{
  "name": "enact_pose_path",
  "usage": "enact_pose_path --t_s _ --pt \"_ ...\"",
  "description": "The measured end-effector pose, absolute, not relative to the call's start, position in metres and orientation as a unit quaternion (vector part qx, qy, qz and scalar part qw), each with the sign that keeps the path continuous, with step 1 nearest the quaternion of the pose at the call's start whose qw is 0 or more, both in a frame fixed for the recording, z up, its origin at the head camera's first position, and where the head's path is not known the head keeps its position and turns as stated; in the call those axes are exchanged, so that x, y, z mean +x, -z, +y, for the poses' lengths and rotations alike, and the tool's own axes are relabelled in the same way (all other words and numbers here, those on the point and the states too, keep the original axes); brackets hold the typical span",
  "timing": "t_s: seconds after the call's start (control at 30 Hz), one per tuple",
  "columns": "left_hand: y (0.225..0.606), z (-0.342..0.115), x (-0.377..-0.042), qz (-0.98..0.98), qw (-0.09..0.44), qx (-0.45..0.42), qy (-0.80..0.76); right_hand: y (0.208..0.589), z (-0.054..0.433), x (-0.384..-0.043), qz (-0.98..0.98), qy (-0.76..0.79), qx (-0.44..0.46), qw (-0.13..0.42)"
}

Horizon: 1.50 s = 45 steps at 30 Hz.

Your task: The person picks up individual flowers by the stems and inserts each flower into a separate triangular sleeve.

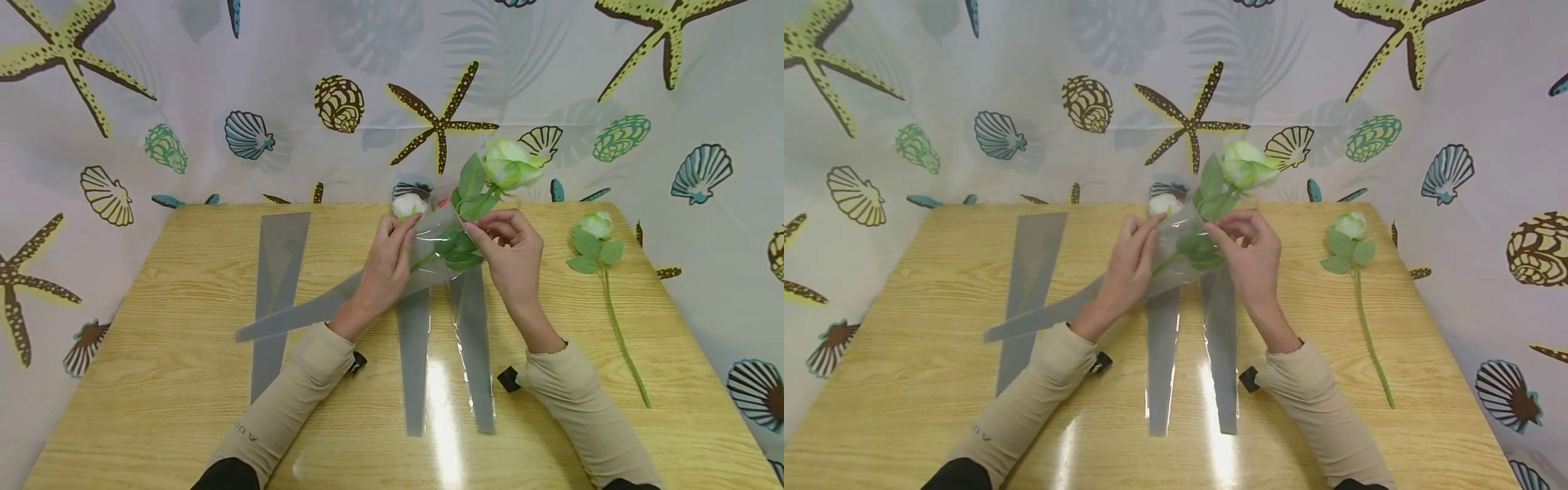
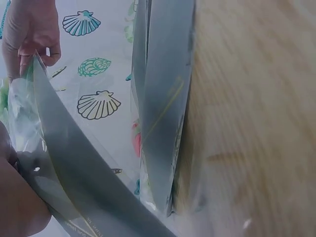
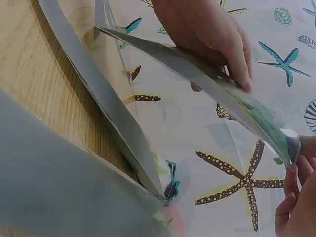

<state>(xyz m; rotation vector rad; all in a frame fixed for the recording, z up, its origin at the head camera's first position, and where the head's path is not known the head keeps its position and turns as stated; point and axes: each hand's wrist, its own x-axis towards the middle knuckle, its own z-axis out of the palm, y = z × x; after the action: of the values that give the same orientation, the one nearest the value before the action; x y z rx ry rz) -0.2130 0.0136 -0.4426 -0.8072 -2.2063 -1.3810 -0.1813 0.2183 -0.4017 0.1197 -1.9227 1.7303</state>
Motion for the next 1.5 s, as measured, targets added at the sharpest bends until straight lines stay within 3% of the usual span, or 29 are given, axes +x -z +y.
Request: enact_pose_path --t_s 0.1,0.33,0.5,0.77,1.17,1.5 --pt "0.443 0.013 -0.214 -0.791 0.217 -0.284 0.498 0.401 0.218 -0.181 -0.714 -0.648 0.037 0.262" --pt "0.443 0.012 -0.214 -0.789 0.231 -0.277 0.498 0.39 0.219 -0.176 -0.703 -0.693 -0.011 0.16" --pt "0.441 0.013 -0.213 -0.786 0.235 -0.28 0.499 0.388 0.222 -0.176 -0.691 -0.712 -0.004 0.126" --pt "0.439 0.013 -0.214 -0.787 0.23 -0.28 0.5 0.385 0.225 -0.178 -0.689 -0.711 -0.012 0.141" --pt "0.439 0.01 -0.215 -0.786 0.223 -0.271 0.508 0.382 0.227 -0.176 -0.715 -0.689 -0.035 0.114" --pt "0.434 0.007 -0.216 -0.773 0.133 -0.237 0.573 0.381 0.224 -0.173 -0.698 -0.71 -0.017 0.092"
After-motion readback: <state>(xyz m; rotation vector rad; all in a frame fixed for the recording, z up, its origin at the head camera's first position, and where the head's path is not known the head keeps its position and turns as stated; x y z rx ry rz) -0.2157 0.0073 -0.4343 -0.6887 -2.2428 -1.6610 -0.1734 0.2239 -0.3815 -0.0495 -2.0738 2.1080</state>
